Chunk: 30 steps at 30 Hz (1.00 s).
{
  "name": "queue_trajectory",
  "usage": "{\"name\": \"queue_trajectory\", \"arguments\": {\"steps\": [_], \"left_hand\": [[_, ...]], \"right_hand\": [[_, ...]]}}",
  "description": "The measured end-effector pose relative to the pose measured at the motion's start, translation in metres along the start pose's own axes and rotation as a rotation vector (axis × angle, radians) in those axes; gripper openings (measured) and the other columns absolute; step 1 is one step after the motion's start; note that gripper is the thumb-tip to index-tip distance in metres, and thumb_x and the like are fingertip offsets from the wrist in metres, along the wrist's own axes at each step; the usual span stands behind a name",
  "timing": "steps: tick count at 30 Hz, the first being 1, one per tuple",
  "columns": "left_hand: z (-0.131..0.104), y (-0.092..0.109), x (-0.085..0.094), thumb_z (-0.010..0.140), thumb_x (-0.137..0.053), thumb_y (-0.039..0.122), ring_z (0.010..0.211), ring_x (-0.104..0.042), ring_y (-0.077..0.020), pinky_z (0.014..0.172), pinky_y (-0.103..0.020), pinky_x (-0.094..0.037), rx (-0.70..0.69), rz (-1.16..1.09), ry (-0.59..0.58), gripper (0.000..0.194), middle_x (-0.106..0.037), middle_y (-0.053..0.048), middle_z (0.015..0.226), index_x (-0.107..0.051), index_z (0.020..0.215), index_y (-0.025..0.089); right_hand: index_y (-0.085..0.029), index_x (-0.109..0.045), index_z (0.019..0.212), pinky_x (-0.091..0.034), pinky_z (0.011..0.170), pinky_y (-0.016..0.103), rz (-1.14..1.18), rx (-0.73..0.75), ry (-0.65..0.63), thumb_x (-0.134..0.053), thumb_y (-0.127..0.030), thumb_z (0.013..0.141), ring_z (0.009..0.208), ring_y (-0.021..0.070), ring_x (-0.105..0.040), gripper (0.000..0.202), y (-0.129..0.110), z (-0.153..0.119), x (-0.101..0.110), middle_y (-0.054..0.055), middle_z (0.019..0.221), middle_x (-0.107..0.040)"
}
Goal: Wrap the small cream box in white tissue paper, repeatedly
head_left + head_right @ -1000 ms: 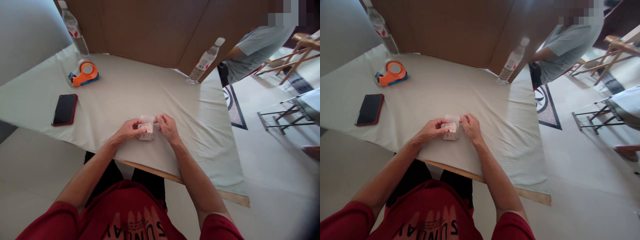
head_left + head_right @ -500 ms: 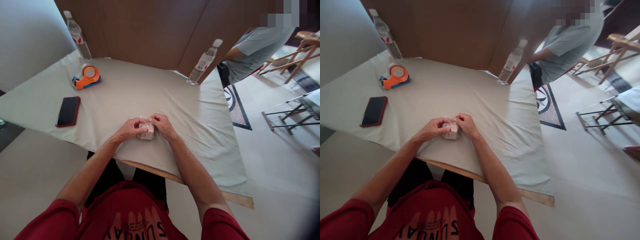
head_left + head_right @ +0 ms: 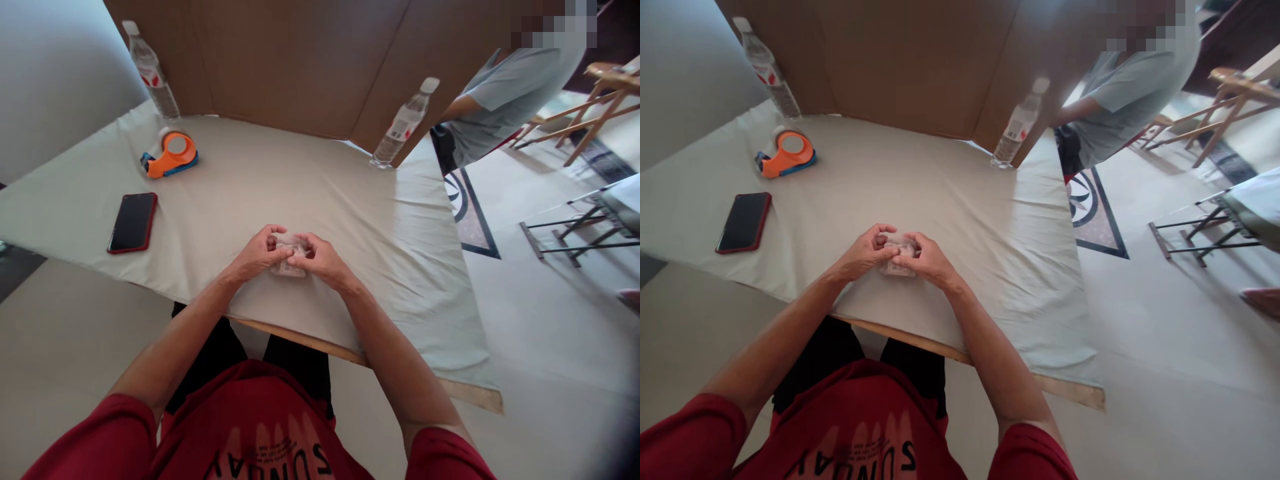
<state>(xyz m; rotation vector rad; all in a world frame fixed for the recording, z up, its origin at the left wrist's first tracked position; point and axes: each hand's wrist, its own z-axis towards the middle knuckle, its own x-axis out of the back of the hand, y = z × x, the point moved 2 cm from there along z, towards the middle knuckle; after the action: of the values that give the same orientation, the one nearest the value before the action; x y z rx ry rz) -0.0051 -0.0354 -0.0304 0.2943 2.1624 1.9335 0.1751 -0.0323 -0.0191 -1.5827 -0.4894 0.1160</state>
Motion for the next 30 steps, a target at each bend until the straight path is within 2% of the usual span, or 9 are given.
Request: {"name": "queue_trajectory", "arguments": {"steps": [2,5,8,10,13,16,20,23,30], "left_hand": [[0.001,-0.001,-0.002,0.077,-0.076,0.041,0.077,-0.065,-0.0147,0.069,-0.026,-0.050,-0.010,0.062,0.038,0.071,-0.064,0.000,0.085,-0.045,0.136,0.015],[-0.002,-0.005,-0.004,0.084,-0.067,0.040,0.082,-0.064,-0.0153,0.074,-0.028,-0.051,-0.077,0.198,0.203,0.066,-0.066,-0.006,0.098,-0.045,0.140,0.013],[-0.013,-0.006,-0.009,0.090,-0.060,0.040,0.096,-0.063,-0.0193,0.080,-0.032,-0.053,-0.207,0.365,0.368,0.050,-0.064,-0.012,0.114,-0.055,0.132,0.014],[-0.021,-0.005,-0.013,0.090,-0.060,0.037,0.101,-0.062,-0.0213,0.086,-0.034,-0.052,-0.331,0.493,0.424,0.038,-0.063,-0.012,0.113,-0.062,0.121,0.015],[-0.028,-0.004,-0.018,0.088,-0.063,0.031,0.101,-0.061,-0.0214,0.089,-0.036,-0.052,-0.432,0.611,0.421,0.025,-0.064,-0.010,0.108,-0.068,0.109,0.018],[-0.026,-0.006,-0.019,0.087,-0.064,0.028,0.098,-0.061,-0.0207,0.087,-0.034,-0.052,-0.407,0.617,0.392,0.020,-0.065,-0.008,0.105,-0.069,0.105,0.020],[-0.022,-0.011,-0.017,0.087,-0.065,0.027,0.096,-0.061,-0.0199,0.086,-0.033,-0.053,-0.378,0.587,0.377,0.021,-0.065,-0.008,0.105,-0.069,0.106,0.020],[-0.021,-0.011,-0.016,0.087,-0.064,0.026,0.097,-0.061,-0.0196,0.085,-0.033,-0.052,-0.377,0.573,0.364,0.021,-0.064,-0.008,0.105,-0.069,0.107,0.019],[-0.019,-0.007,-0.016,0.086,-0.065,0.024,0.092,-0.060,-0.0193,0.085,-0.034,-0.052,-0.340,0.588,0.357,0.018,-0.065,-0.006,0.100,-0.069,0.103,0.020]], "right_hand": [[-0.014,-0.062,0.122,-0.050,0.074,0.032,-0.081,0.009,0.027,-0.079,-0.047,0.068,0.080,0.0170,-0.060,0.065,0.002,0.000,0.000,0.007,0.100,-0.068],[-0.012,-0.059,0.128,-0.048,0.073,0.032,-0.107,-0.012,0.082,-0.076,-0.051,0.070,0.079,0.0175,-0.059,0.072,0.006,0.004,0.000,0.006,0.093,-0.066],[-0.010,-0.053,0.136,-0.048,0.074,0.032,-0.074,-0.044,0.085,-0.076,-0.054,0.069,0.079,0.0182,-0.059,0.084,0.010,0.008,0.000,0.005,0.089,-0.065],[-0.010,-0.051,0.138,-0.049,0.078,0.033,-0.050,-0.055,0.055,-0.076,-0.054,0.069,0.084,0.0195,-0.061,0.086,0.011,0.009,0.000,0.006,0.093,-0.066],[-0.011,-0.053,0.137,-0.050,0.083,0.034,-0.039,-0.052,0.018,-0.074,-0.054,0.071,0.093,0.0220,-0.063,0.081,0.010,0.009,0.004,0.009,0.101,-0.068],[-0.014,-0.060,0.130,-0.050,0.083,0.033,-0.039,-0.056,0.021,-0.067,-0.054,0.077,0.093,0.0219,-0.064,0.067,0.011,0.013,0.008,0.008,0.097,-0.069],[-0.016,-0.071,0.105,-0.048,0.076,0.031,-0.111,-0.039,0.086,-0.060,-0.046,0.082,0.086,0.0196,-0.063,0.039,0.012,0.027,0.011,0.005,0.089,-0.070],[-0.016,-0.073,0.087,-0.046,0.072,0.029,-0.203,-0.020,0.090,-0.060,-0.039,0.080,0.079,0.0178,-0.061,0.027,0.010,0.039,0.011,0.005,0.083,-0.071],[-0.018,-0.069,0.068,-0.038,0.062,0.026,-0.298,-0.033,0.070,-0.061,-0.033,0.073,0.065,0.0135,-0.051,0.017,0.003,0.052,0.009,-0.001,0.062,-0.060]]}}
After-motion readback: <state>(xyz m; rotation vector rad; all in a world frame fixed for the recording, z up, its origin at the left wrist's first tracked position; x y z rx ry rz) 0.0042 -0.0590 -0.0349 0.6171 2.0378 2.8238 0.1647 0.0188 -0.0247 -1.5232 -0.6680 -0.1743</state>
